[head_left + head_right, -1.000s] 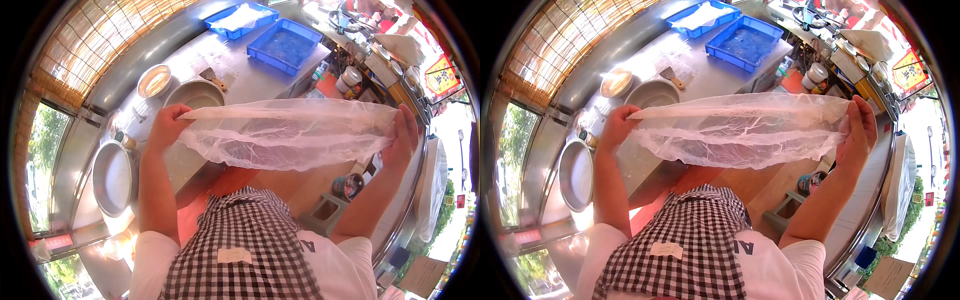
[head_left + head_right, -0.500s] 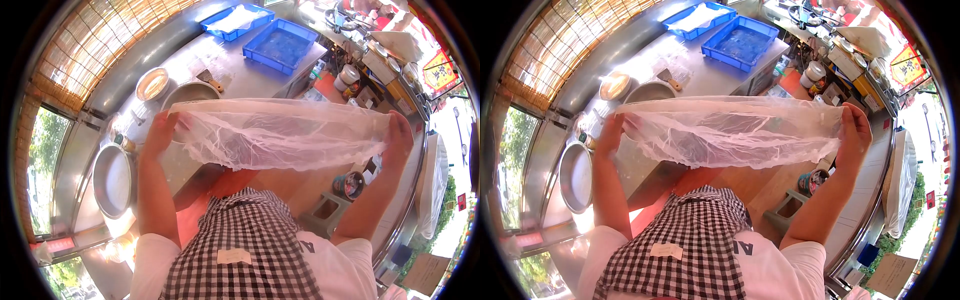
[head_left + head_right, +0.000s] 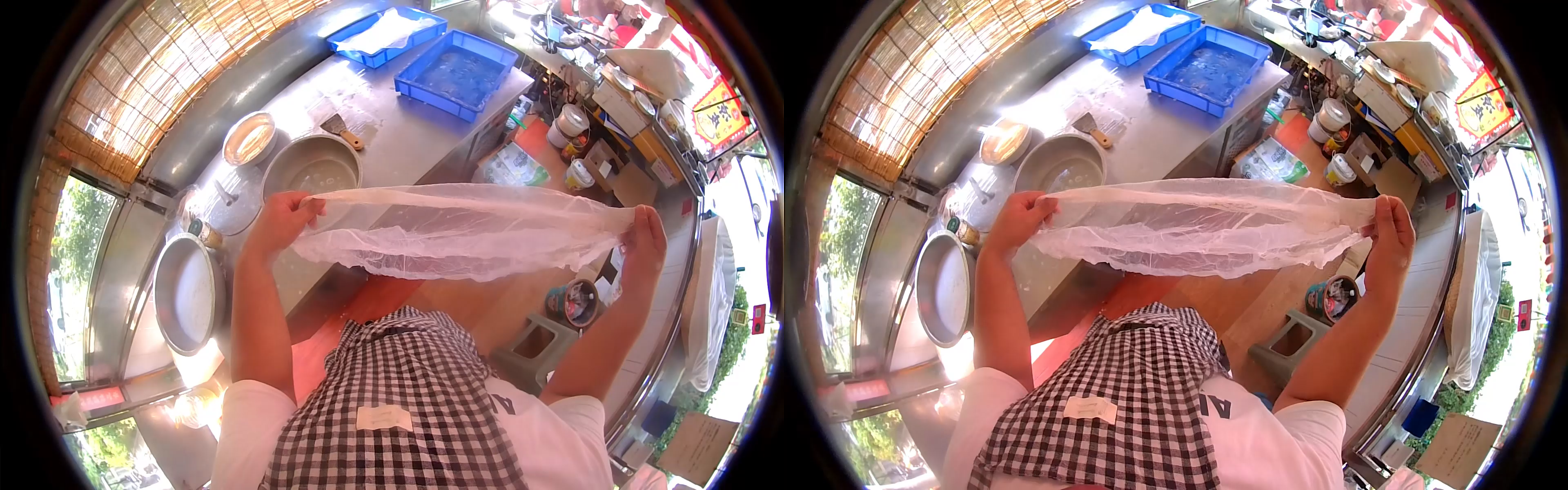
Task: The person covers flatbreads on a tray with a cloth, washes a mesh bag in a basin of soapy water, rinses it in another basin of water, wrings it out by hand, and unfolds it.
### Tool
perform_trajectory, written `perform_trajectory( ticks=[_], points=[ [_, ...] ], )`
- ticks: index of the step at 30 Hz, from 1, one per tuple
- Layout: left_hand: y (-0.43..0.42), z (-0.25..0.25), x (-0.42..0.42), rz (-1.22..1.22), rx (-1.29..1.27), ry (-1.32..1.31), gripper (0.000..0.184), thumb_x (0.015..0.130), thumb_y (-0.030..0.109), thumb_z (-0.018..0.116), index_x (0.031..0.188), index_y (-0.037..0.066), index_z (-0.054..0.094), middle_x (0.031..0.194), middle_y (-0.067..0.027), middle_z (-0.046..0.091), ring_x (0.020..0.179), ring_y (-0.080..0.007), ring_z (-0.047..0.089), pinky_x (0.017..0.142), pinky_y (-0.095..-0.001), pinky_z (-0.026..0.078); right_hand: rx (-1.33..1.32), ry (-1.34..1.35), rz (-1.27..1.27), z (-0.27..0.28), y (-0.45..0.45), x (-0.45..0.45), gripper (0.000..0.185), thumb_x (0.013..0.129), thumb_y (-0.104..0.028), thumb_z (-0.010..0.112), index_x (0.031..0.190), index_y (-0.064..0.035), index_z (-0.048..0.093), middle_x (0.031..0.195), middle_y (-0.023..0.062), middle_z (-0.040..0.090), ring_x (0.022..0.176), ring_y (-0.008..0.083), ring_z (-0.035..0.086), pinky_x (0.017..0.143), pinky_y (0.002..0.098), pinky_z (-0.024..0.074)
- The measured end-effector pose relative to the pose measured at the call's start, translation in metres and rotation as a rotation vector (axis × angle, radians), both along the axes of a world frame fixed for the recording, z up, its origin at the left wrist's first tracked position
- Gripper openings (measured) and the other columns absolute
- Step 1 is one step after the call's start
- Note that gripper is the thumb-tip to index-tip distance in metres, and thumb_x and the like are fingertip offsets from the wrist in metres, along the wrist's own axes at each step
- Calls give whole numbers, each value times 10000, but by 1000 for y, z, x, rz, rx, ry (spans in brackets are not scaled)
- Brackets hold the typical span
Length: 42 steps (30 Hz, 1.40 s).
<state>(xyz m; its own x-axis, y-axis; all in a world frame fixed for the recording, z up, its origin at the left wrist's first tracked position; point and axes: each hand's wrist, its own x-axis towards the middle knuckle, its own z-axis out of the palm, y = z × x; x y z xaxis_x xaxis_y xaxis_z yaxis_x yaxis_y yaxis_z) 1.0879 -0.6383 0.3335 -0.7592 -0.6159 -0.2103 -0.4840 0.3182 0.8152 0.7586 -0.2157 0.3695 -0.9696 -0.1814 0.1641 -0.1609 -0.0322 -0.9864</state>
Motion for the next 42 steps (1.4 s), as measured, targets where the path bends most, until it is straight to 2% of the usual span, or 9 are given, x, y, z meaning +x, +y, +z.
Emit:
perform_trajectory(
  ticks=[6,7,10,15,22,30,33,39,42],
  points=[
    [12,5,-2,-15,229,17,241,961,238,569,937,69,739,658,35,586,571,-43,444,533,-229,340,105,2,82,-4,16,-4,256,1004,-232,537,962,-6,651,851,35,633,787,107,569,691,247,435],
    [17,6,-6,-5,196,47,240,969,226,557,945,67,737,662,32,587,543,-37,412,507,-224,309,42,-49,34,-12,17,-7,230,990,-261,590,888,-76,681,758,-62,583,681,28,500,608,190,378],
    [24,2,-10,-12,47,87,237,982,191,535,989,63,734,689,24,599,498,-27,357,460,-214,252,-62,-140,50,-2,6,12,203,986,-261,596,912,-85,667,733,-70,574,594,15,465,506,201,329],
    [29,13,-12,-73,136,88,241,902,153,554,984,43,753,719,26,626,601,-56,458,554,-243,366,-120,-219,249,4,13,17,200,977,-261,611,937,-69,651,744,-49,599,565,22,486,491,181,350],
    [41,-5,-21,-51,193,41,224,893,171,592,954,25,752,759,11,642,738,-97,547,721,-259,433,-204,-371,176,11,9,29,200,960,-240,639,1016,-49,662,816,-22,657,631,38,586,550,190,472],
    [67,-54,-34,-279,237,-223,208,913,184,635,986,5,710,796,20,640,766,-84,564,728,-253,443,-353,-412,263,7,0,31,192,961,-232,638,1028,-54,663,827,-25,660,627,41,591,550,197,483],
    [68,-82,-38,-378,328,-270,308,900,182,634,1160,22,671,951,-29,674,859,-129,597,789,-306,471,-363,-423,241,9,-6,33,188,963,-229,634,1027,-55,663,832,-25,661,627,42,590,550,197,483],
    [109,-66,-65,-457,-75,-86,551,897,235,676,1375,32,493,1317,-140,571,1182,-212,562,1004,-363,456,-376,-477,321,11,-26,37,187,967,-234,629,1000,-52,651,832,-15,661,631,42,591,544,197,480],
    [133,-35,-94,-440,326,156,647,880,248,721,1417,29,434,1372,-122,520,1273,-222,500,1082,-371,398,-319,-514,356,19,-45,47,194,976,-241,613,983,-48,640,828,-7,659,620,42,587,538,193,474]
  ],
)
